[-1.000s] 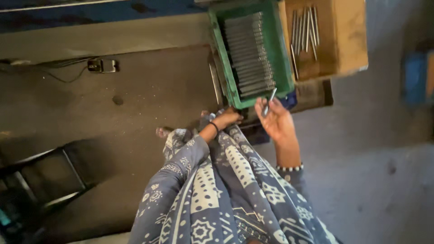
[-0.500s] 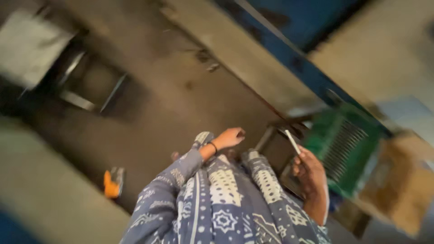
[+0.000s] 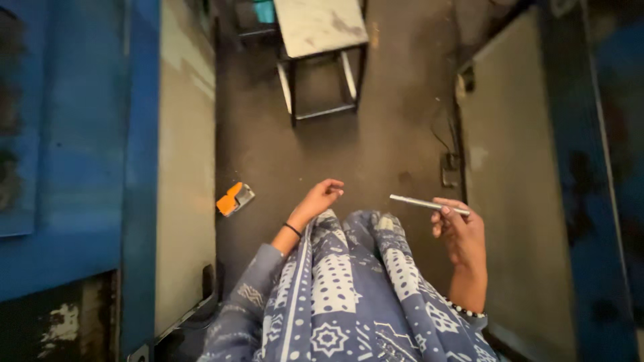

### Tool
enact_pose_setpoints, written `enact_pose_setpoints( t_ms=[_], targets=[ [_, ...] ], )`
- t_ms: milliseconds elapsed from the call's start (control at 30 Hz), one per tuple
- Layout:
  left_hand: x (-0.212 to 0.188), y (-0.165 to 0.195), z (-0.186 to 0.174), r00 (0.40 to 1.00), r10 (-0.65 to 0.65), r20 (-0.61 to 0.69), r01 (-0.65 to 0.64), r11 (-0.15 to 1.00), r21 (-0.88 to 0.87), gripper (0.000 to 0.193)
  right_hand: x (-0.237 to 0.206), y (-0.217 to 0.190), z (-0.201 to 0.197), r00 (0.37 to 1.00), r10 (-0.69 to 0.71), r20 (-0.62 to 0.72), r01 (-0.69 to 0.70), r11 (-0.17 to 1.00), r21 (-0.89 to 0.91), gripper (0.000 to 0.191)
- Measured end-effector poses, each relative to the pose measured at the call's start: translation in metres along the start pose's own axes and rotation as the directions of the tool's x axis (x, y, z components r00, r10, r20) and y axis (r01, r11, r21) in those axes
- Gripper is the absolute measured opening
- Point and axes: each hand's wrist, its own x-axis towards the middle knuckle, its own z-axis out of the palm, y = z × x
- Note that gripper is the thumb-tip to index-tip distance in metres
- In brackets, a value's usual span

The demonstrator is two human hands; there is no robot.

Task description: The person operates a metal machining machine by inserting cylindrical metal rods into the machine, closing the door, and pressing a button to start the cycle. After the cycle completes, they remove the processed rods and place them into a green bin, repeating the process several times.

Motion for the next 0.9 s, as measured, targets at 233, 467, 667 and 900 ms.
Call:
enact_pose_setpoints(
  t_ms=[233, 467, 667, 900],
  targets=[
    [0.073, 0.011, -0.072, 0.986, 0.000, -0.168, -0.025, 0.989, -0.148, 0.026, 0.167, -0.022, 0.064, 0.997, -0.061, 0.045, 0.070, 0.971, -0.228, 0.029],
    [0.190, 0.049, -0.187, 0.865, -0.070, -0.497, -0.074, 0.962, -0.264, 0.019, 0.342, -0.077, 0.150, 0.990, -0.138, 0.010, 0.134, 0.940, -0.313, 0.028],
    [0.249, 0.087, -0.248, 0.725, 0.082, -0.684, -0.264, 0.950, -0.165, 0.018, 0.454, -0.113, 0.280, 0.875, -0.206, 0.439, 0.444, 0.703, -0.555, 0.017],
    [0.292, 0.154, -0.328, 0.657, 0.359, -0.663, -0.100, 0.913, 0.395, 0.057, 0.492, -0.082, 0.485, 0.608, -0.068, 0.791, 0.659, 0.598, -0.456, 0.022]
  ],
)
